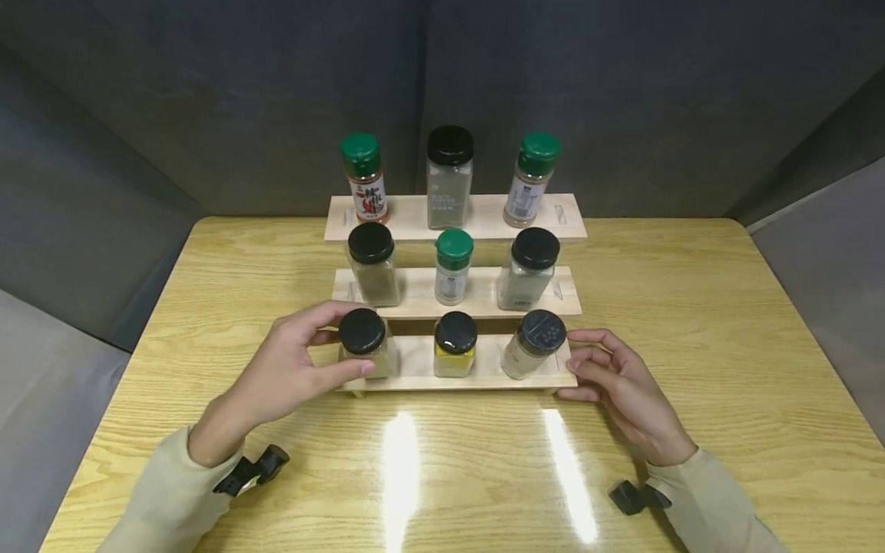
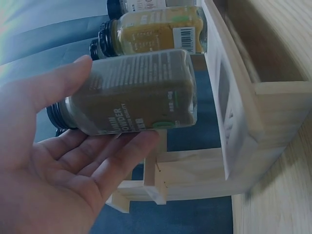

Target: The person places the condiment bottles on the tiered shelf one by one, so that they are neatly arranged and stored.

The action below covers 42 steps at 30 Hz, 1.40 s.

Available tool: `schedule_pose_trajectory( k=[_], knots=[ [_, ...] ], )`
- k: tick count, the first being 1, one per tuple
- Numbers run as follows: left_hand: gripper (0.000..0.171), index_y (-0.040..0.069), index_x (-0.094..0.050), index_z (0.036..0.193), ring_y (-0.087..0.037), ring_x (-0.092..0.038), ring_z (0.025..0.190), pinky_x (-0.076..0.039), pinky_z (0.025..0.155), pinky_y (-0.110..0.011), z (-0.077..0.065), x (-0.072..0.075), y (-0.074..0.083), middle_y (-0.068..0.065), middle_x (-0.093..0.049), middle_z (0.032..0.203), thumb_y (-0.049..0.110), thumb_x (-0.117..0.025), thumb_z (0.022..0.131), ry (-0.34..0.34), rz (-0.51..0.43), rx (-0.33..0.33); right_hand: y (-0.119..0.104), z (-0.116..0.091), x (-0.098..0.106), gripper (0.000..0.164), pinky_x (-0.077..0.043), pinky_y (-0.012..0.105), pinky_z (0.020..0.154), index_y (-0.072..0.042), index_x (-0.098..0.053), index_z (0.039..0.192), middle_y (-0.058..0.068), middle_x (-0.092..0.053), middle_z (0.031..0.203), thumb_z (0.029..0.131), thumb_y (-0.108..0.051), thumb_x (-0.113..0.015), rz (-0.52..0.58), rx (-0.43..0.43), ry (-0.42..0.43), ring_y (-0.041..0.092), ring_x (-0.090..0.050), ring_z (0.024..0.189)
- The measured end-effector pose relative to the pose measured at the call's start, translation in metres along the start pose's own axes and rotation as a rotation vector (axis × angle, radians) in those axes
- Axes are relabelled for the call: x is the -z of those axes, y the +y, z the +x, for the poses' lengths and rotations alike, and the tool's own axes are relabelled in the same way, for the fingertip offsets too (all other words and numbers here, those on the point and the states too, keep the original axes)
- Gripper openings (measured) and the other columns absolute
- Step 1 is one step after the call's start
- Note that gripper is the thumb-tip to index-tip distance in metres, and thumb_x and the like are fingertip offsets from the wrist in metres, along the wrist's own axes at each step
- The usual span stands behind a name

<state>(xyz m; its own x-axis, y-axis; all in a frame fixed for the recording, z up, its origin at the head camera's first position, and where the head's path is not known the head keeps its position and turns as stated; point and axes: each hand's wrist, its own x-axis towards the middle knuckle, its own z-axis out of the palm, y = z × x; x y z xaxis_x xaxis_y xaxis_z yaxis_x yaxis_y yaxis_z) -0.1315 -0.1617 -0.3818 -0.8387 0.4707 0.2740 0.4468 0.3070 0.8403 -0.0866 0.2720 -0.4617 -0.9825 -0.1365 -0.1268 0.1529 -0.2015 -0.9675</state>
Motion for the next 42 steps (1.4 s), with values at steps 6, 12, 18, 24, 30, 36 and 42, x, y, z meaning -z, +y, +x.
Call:
schedule_pose_trajectory(
  k=[6, 12, 18, 24, 30, 36, 42],
  knots=[
    [0.053, -0.001, -0.071, 0.135, -0.024, -0.07, 0.12, -0.063, 0.104, -0.034, 0.002, -0.004, -0.002, -0.007, -0.075, 0.128, 0.0, -0.093, 0.087, -0.022, 0.003, 0.007, 0.0, -0.001, 0.0, 0.034, -0.069, 0.044, 0.09, -0.008, -0.06, 0.136, 0.005, -0.067, 0.106, 0.108, 0.01, -0.059, 0.024, -0.005, 0.001, 0.015, -0.067, 0.097],
    [0.054, -0.002, -0.07, 0.137, -0.026, -0.07, 0.12, -0.064, 0.102, -0.036, 0.003, -0.008, -0.005, -0.009, -0.075, 0.129, 0.002, -0.093, 0.088, -0.036, -0.001, 0.023, -0.001, 0.0, -0.001, 0.033, -0.069, 0.044, 0.09, -0.008, -0.06, 0.136, 0.005, -0.066, 0.106, 0.108, 0.009, -0.059, 0.017, -0.011, 0.015, 0.015, -0.068, 0.097],
    [0.054, -0.001, -0.07, 0.137, -0.026, -0.07, 0.121, -0.064, 0.102, -0.037, 0.004, -0.01, -0.009, -0.008, -0.075, 0.129, 0.003, -0.093, 0.088, -0.037, -0.003, 0.041, -0.001, 0.001, -0.002, 0.034, -0.07, 0.043, 0.089, -0.007, -0.059, 0.136, 0.005, -0.067, 0.106, 0.107, 0.01, -0.059, 0.021, -0.011, 0.013, 0.015, -0.068, 0.098],
    [0.054, -0.002, -0.07, 0.136, -0.026, -0.07, 0.12, -0.064, 0.102, -0.035, 0.005, -0.011, -0.011, -0.009, -0.075, 0.128, 0.002, -0.093, 0.088, -0.035, -0.019, 0.047, 0.0, 0.001, -0.002, 0.035, -0.07, 0.043, 0.088, -0.008, -0.06, 0.136, 0.006, -0.067, 0.106, 0.107, 0.012, -0.058, 0.021, -0.009, 0.013, 0.015, -0.067, 0.098],
    [0.056, -0.002, -0.069, 0.138, -0.027, -0.069, 0.123, -0.063, 0.103, -0.036, 0.006, -0.012, -0.013, -0.01, -0.074, 0.132, 0.002, -0.093, 0.088, -0.045, -0.025, 0.044, -0.001, 0.001, -0.002, 0.035, -0.07, 0.044, 0.089, -0.008, -0.06, 0.136, 0.006, -0.066, 0.107, 0.107, 0.012, -0.058, 0.021, -0.014, 0.021, 0.015, -0.066, 0.098],
    [0.062, 0.001, -0.065, 0.145, -0.028, -0.069, 0.125, -0.061, 0.107, -0.039, 0.005, -0.013, -0.013, -0.012, -0.071, 0.136, 0.003, -0.092, 0.089, -0.049, -0.029, 0.058, -0.002, 0.001, -0.002, 0.034, -0.07, 0.043, 0.089, -0.008, -0.06, 0.136, 0.005, -0.067, 0.106, 0.107, 0.011, -0.058, 0.032, -0.009, 0.015, 0.015, -0.066, 0.097],
    [0.065, 0.002, -0.063, 0.147, -0.028, -0.069, 0.124, -0.06, 0.11, -0.042, 0.003, -0.015, -0.015, -0.012, -0.07, 0.139, 0.005, -0.092, 0.089, -0.038, -0.017, 0.061, 0.0, 0.0, -0.001, 0.034, -0.07, 0.044, 0.089, -0.008, -0.061, 0.136, 0.005, -0.067, 0.106, 0.108, 0.01, -0.058, 0.039, -0.006, 0.008, 0.014, -0.067, 0.097]
  ],
)
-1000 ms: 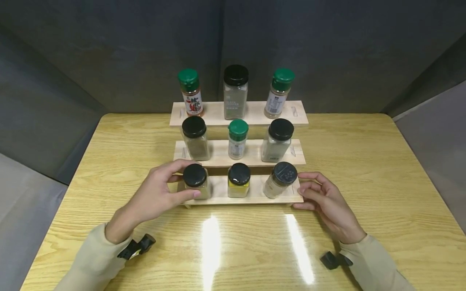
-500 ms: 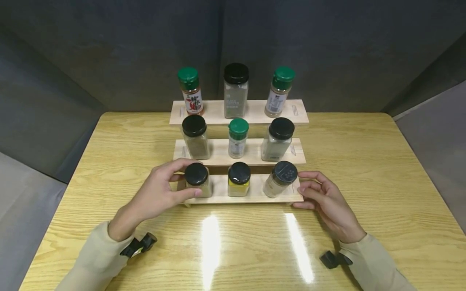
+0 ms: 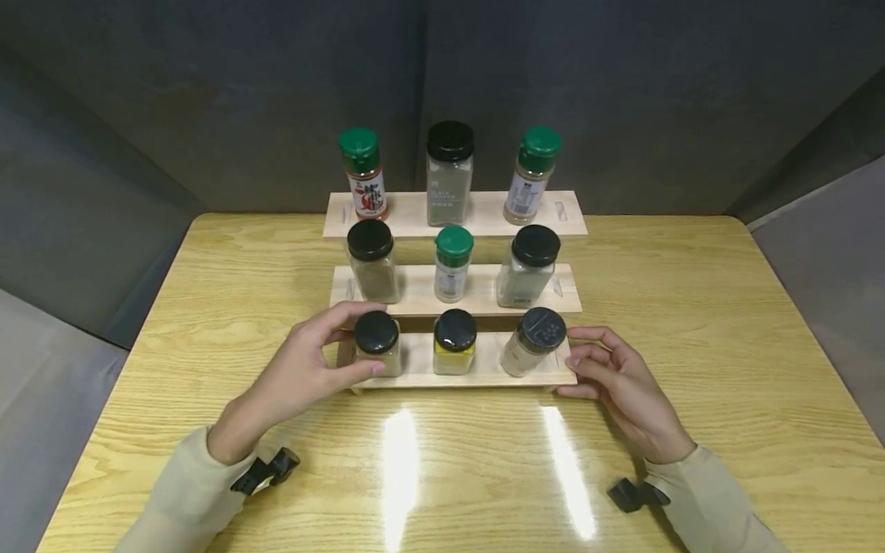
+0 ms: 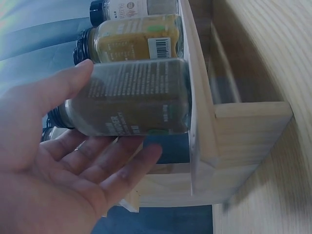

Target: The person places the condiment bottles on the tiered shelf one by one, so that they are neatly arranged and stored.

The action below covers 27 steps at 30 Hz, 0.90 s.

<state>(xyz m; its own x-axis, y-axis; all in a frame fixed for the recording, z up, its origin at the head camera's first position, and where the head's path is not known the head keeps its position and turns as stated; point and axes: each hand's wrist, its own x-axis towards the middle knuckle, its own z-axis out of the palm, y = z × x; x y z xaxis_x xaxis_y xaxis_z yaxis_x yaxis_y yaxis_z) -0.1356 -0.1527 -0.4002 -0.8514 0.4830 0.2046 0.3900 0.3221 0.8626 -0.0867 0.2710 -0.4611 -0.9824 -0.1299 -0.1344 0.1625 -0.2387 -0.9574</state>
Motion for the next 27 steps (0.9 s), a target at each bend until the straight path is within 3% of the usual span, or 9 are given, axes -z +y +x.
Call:
schedule_pose_trajectory(
  k=[9, 16, 22, 27],
  knots=[
    [0.067, 0.006, -0.064, 0.148, -0.021, -0.069, 0.121, -0.06, 0.108, -0.044, -0.004, 0.0, 0.0, -0.001, -0.074, 0.131, 0.005, -0.093, 0.087, 0.038, 0.019, -0.034, 0.001, 0.0, 0.002, 0.035, -0.069, 0.044, 0.089, -0.009, -0.06, 0.136, 0.005, -0.067, 0.106, 0.107, 0.01, -0.059, -0.003, -0.01, 0.01, 0.015, -0.067, 0.096],
    [0.05, 0.008, -0.069, 0.142, -0.019, -0.069, 0.119, -0.059, 0.108, -0.035, -0.011, 0.003, -0.003, 0.0, -0.074, 0.133, 0.0, -0.084, 0.094, 0.088, 0.01, -0.106, 0.002, 0.0, 0.003, 0.034, -0.069, 0.042, 0.09, -0.009, -0.061, 0.135, 0.005, -0.067, 0.107, 0.107, 0.011, -0.06, -0.016, -0.029, 0.023, 0.015, -0.067, 0.098],
    [0.039, 0.002, -0.072, 0.135, -0.018, -0.069, 0.122, -0.057, 0.106, -0.027, -0.017, 0.015, -0.009, -0.009, -0.075, 0.131, -0.01, -0.072, 0.098, 0.19, -0.01, -0.175, 0.002, -0.001, 0.011, 0.029, -0.07, 0.041, 0.089, -0.005, -0.062, 0.135, 0.008, -0.07, 0.111, 0.108, 0.008, -0.059, -0.013, -0.047, 0.02, 0.019, -0.07, 0.098],
    [0.032, -0.002, -0.074, 0.13, -0.013, -0.07, 0.116, -0.056, 0.103, -0.022, -0.021, 0.03, -0.012, -0.014, -0.076, 0.125, -0.011, -0.068, 0.1, 0.277, 0.018, -0.145, -0.006, -0.001, 0.028, 0.023, -0.071, 0.038, 0.085, -0.005, -0.064, 0.134, 0.011, -0.075, 0.115, 0.114, 0.0, -0.056, -0.004, -0.032, 0.003, 0.022, -0.076, 0.093]
  ],
)
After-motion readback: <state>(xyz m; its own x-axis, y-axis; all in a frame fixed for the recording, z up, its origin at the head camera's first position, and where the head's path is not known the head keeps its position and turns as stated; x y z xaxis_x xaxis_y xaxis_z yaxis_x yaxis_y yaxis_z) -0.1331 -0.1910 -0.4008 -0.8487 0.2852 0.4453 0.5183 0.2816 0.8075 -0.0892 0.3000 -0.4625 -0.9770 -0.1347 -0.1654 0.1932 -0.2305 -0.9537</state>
